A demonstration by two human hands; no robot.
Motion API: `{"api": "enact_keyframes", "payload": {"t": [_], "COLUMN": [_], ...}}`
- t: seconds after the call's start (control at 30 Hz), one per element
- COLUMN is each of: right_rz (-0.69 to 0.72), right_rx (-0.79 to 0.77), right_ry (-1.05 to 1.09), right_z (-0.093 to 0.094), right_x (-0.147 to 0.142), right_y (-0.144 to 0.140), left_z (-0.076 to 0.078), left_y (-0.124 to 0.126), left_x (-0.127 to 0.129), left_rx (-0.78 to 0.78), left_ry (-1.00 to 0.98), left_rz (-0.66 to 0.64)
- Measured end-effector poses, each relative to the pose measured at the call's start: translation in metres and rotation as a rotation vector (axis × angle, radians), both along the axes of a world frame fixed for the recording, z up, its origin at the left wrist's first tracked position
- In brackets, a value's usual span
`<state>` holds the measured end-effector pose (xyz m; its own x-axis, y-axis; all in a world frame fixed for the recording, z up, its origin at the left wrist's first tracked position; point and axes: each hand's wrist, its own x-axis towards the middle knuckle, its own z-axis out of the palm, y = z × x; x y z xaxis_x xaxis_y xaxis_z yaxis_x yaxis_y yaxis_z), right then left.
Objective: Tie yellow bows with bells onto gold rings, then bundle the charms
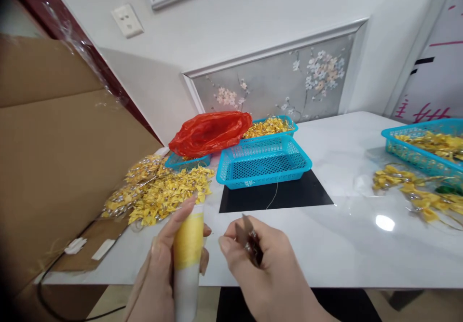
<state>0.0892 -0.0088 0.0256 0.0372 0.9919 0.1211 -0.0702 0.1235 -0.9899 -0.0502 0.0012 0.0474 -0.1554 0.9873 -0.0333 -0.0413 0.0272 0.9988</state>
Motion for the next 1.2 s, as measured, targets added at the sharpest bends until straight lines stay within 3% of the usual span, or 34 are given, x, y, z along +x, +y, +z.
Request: {"api": "enact_keyframes", "payload": {"t": [0.17, 0.33, 0.53, 0.63, 0.9, 1.1, 1.2], "right_rz": [0.066, 0.098, 0.143, 0.169, 0.080, 0.073, 0.058], "right_rx": [-0.120, -0.170, -0.188, -0.197, -0.297, -0.380, -0.376], "right_ry": [0.164, 0.283, 0.390, 0.433, 0.561, 0.627, 0.623], "right_z": [-0.008, -0.016, -0.013, -0.012, -0.025, -0.034, -0.036], "right_x": [0.014, 0.016, 0.023, 0.026, 0.025, 0.024, 0.024], "right_y": [-0.007, -0.011, -0.013, -0.015, -0.024, -0.028, -0.028], "left_z": [0.004, 0.004, 0.003, 0.007, 0.014, 0.021, 0.024], "left_y": [0.000, 0.001, 0.003, 0.005, 0.014, 0.020, 0.021], "left_x": [-0.003, -0.008, -0.014, -0.015, -0.020, -0.007, -0.006], "left_rx": [0.042, -0.015, -0.025, -0.053, 0.000, 0.118, 0.104], "left_ry": [-0.092, -0.135, -0.107, -0.183, -0.437, -0.587, -0.679], "left_rz": [0.025, 0.004, 0.034, 0.058, -0.054, 0.104, 0.109]}}
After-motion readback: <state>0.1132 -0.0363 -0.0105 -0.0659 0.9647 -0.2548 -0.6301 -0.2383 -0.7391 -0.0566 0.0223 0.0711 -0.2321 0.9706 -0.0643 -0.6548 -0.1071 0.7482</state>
